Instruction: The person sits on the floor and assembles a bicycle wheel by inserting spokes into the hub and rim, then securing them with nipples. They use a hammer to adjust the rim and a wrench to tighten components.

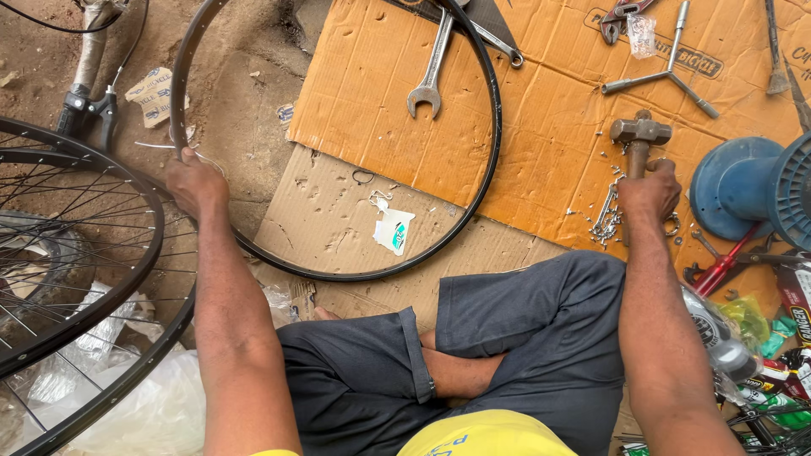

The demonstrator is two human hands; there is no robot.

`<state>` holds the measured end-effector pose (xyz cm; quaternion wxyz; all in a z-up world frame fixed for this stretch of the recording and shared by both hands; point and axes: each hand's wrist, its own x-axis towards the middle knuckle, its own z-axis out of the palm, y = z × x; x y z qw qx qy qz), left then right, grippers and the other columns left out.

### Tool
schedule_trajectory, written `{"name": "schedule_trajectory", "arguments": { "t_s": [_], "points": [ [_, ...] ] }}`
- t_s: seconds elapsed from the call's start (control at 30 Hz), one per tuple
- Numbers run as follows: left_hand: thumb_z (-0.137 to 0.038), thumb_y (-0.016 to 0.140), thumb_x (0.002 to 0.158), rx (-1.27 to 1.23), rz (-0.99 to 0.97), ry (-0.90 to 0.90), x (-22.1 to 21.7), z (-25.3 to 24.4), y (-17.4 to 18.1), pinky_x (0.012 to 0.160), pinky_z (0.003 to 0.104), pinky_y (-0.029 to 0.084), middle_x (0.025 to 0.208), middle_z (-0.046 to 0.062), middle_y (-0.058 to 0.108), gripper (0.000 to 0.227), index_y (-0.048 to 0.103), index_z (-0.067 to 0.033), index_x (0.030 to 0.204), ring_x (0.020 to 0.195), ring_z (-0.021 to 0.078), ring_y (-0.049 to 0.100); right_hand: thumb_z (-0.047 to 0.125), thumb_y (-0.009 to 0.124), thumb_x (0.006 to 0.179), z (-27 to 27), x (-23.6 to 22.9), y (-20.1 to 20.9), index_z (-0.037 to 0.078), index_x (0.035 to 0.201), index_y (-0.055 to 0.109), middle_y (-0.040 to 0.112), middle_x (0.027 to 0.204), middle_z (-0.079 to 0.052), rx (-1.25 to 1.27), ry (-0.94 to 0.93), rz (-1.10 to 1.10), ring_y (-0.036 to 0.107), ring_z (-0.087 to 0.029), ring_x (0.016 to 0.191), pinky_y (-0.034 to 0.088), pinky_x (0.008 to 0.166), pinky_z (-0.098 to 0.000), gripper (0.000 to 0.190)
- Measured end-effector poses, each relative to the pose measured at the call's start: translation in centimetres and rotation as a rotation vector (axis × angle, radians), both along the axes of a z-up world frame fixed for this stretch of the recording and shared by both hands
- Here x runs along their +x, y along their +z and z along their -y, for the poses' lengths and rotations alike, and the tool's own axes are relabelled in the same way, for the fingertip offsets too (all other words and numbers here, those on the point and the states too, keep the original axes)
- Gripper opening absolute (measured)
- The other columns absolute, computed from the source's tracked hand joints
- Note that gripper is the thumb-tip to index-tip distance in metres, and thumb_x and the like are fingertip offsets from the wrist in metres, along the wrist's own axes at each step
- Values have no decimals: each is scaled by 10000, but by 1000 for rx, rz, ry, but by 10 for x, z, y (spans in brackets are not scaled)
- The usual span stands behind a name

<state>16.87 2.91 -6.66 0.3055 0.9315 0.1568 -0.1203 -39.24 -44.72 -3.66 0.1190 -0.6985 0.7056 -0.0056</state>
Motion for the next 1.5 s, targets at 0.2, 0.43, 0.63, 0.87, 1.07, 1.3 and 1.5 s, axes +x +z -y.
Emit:
{"name": "schedule_trajectory", "arguments": {
  "t_s": [0.2,0.43,0.63,0.87,1.07,1.3,1.5],
  "points": [
    [-357,511,1056,14,92,-24,3,0,-20,739,315,503,951,9,643,288,639,-99,1049,841,123,621,138,688,980,-29,45,48,39,1389,620,705,950,-101,163,-7,526,678,-139,686,541,523,-310,426],
    [-385,477,1090,100,46,-26,-3,6,-24,732,367,494,900,22,663,346,635,-82,1035,803,159,632,185,624,1093,-83,127,53,23,1470,540,678,936,-43,143,469,912,632,-87,665,533,538,-266,419],
    [-357,485,1084,84,97,-67,-3,-2,-16,720,383,520,912,47,682,314,613,-71,1089,810,185,668,226,644,1080,-91,162,27,39,1418,591,624,786,-32,239,385,785,591,-81,585,499,496,-251,390],
    [-373,500,1116,175,93,-109,3,-1,-27,745,422,516,921,73,692,346,634,-57,1076,817,205,662,245,630,1124,-84,142,30,43,1489,555,629,859,-26,80,470,1020,611,-79,653,521,539,-251,424],
    [-332,481,1085,8,56,-20,1,-5,-21,734,355,579,946,57,683,296,607,-68,1137,817,163,670,222,595,1141,-94,155,23,44,1445,595,624,836,-32,55,586,638,595,-93,631,529,554,-254,352],
    [-331,511,1074,43,110,-51,-1,-8,-21,748,347,568,982,39,685,293,623,-69,1141,836,161,684,205,624,1097,-107,131,41,30,1415,602,614,814,-30,129,471,841,580,-89,613,503,535,-284,364],
    [-336,488,1108,71,85,-65,2,-7,-19,754,359,550,969,40,686,308,635,-66,1139,835,157,675,210,625,1074,-114,133,31,33,1391,614,598,759,-25,186,454,747,576,-81,583,491,510,-279,364]
  ]
}}
